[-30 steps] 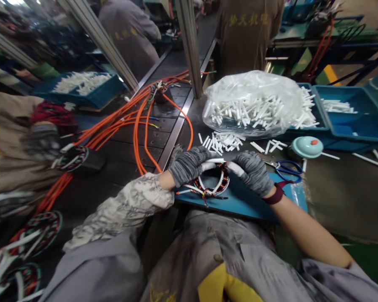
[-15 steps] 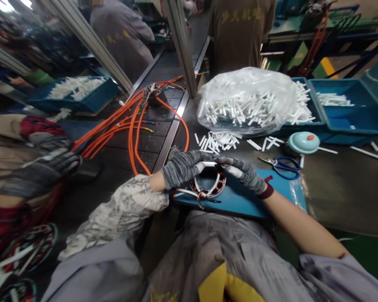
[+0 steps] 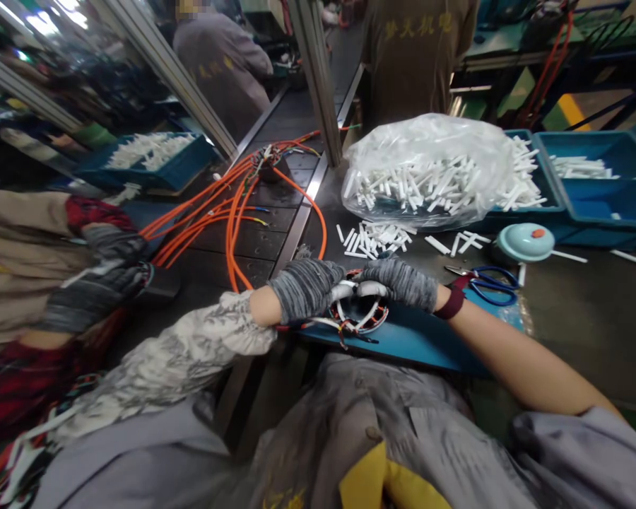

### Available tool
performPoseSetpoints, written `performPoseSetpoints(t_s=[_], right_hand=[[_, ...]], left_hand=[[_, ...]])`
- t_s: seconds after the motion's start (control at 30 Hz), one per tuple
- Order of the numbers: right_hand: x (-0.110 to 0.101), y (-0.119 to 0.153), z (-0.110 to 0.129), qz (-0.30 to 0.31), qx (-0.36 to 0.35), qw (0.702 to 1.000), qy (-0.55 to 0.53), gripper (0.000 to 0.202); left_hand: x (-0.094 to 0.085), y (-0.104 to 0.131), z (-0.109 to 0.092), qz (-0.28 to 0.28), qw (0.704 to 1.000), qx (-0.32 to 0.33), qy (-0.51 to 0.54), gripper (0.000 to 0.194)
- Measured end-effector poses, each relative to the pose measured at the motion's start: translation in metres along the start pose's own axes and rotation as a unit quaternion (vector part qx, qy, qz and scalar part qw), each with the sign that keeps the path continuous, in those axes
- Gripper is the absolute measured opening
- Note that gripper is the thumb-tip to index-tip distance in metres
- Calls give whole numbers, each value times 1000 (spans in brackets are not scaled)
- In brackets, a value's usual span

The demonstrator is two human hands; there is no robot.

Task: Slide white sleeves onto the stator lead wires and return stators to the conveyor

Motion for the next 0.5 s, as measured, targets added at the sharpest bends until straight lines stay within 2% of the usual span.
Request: performPoseSetpoints(t_s=[0.07,0.13,0.27,0.37,0.5], right_hand=[[4,1,0,27,-5,999,-31,31],[4,3,-1,30,-10,997,-70,36],[4,6,-6,19,18,991,-129,45],[5,8,-9,-5,33,987,-160,48],[8,8,-13,-5,45,980,-196,46]], left_hand=[[7,2,7,6,995,27,97,42],[11,4,11,0,969,54,241,44],[18,6,11,0,876,31,481,43],[25,6,6,24,809,-4,588,38],[32,3,4,29,724,-36,688,29]])
Point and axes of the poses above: each hand's wrist, its own y-axis away from the middle knuckle, its own x-axis out of the palm, z = x × y, the point moved 7 cm from there along -y, towards the middle knuckle, and after that the axes turned 6 degrees about -y, right-handed, at the moved point
